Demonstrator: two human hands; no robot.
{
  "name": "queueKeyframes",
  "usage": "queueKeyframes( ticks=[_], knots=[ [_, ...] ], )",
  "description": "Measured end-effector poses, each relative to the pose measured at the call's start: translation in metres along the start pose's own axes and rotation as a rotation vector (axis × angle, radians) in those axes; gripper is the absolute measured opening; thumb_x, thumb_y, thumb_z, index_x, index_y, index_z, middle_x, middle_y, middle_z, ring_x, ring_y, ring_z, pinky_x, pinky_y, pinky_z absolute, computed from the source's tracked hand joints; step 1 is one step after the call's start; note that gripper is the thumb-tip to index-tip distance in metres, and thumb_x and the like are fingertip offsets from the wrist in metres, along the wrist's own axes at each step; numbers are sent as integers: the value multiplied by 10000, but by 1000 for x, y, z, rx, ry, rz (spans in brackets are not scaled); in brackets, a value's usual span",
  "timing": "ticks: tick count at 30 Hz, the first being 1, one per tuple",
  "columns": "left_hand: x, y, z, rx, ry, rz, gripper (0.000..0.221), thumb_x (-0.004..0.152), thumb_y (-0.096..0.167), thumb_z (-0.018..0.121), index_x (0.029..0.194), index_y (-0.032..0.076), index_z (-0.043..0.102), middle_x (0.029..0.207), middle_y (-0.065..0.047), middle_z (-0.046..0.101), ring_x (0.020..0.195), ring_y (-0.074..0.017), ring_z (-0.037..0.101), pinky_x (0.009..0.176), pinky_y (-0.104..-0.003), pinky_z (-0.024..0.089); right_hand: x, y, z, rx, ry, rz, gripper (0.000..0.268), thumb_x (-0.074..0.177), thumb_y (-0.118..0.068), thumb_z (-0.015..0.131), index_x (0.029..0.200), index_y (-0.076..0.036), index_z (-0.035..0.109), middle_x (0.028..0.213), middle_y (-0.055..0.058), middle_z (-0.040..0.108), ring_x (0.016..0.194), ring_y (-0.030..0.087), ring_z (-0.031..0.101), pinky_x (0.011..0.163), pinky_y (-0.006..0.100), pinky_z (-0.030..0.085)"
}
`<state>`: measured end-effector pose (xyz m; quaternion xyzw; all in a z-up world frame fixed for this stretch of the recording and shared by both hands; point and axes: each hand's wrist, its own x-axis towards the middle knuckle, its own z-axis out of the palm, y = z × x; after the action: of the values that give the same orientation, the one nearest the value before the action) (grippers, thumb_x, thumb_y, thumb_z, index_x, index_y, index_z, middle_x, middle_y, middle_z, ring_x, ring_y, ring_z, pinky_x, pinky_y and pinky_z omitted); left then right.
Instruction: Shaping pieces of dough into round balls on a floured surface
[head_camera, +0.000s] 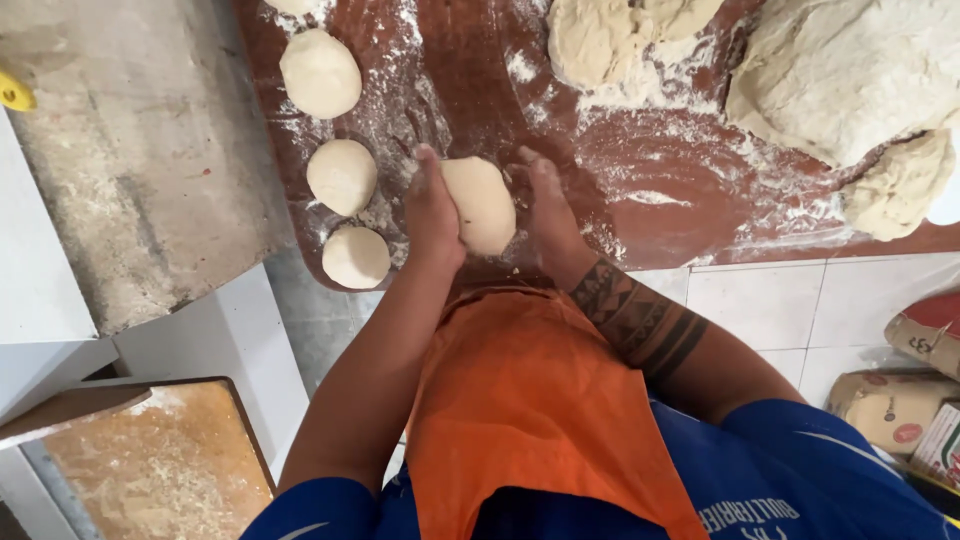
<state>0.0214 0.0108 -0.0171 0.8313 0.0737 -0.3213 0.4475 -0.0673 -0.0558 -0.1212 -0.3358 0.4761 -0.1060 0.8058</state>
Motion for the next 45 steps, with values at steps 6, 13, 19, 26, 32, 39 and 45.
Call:
queueKeyframes(
  ticks=[6, 13, 19, 26, 32, 39, 45],
  knots=[
    [41, -73, 34, 32, -150, 40, 506, 828, 666, 706, 1069, 222, 734, 1227, -69, 659, 1210, -285, 645, 1112, -444, 370, -29, -29, -2, -115, 147, 255, 626, 931, -638, 573, 1396, -219, 583, 1307, 61, 689, 1160, 293, 673, 960, 535, 577],
    [47, -73, -20, -137, -333, -2, 653, 1003, 428, 580, 1522, 57, 441, 1447, -274, 505, 1169, -349, 653, 962, -462, 548, -39, -85, -101, -555, 631, -481, 270, 1062, -372, 609, 1126, -117, 666, 956, 77, 621, 883, 180, 615, 778, 379, 556],
    [66, -148, -26, -341, -212, -217, 452, 1033, 370, 615, 1405, 128, 526, 1192, -93, 641, 924, -184, 679, 765, -312, 491, 49, 17, -198, -1388, 583, -1043, 382, 969, -552, 727, 998, -173, 684, 989, 69, 600, 921, 263, 631, 764, 418, 543],
    [51, -89, -1, -132, -345, -300, 361, 1012, 363, 545, 1316, 187, 629, 1045, -8, 698, 841, -152, 676, 717, -314, 477, 42, -121, -57, -1257, 326, 76, 303, 1147, -361, 540, 977, -167, 699, 666, -21, 587, 459, 73, 456, 337, 201, 373],
    [66, -118, -17, -200, -421, -86, 450, 1104, 375, 532, 1401, 39, 564, 1178, -168, 666, 1027, -275, 697, 884, -442, 535, 77, -13, -133, -1747, 263, -1160, 428, 1109, -381, 573, 855, -41, 631, 809, 143, 590, 771, 313, 577, 669, 444, 464],
    [47, -95, 1, -277, -440, -160, 631, 1047, 483, 569, 1509, 69, 456, 1378, -162, 606, 1184, -281, 657, 973, -444, 509, 44, -72, -31, -923, -49, -323, 316, 1030, -444, 647, 1017, -132, 693, 710, 112, 656, 679, 258, 717, 649, 427, 557],
    [45, -75, 22, -300, -413, -32, 855, 1033, 609, 512, 1628, 59, 240, 1581, -312, 352, 1406, -538, 432, 1071, -682, 455, 6, -63, 24, -322, -41, -48, 297, 975, -322, 699, 1201, -130, 711, 981, 75, 726, 929, 170, 688, 851, 296, 589]
  ],
)
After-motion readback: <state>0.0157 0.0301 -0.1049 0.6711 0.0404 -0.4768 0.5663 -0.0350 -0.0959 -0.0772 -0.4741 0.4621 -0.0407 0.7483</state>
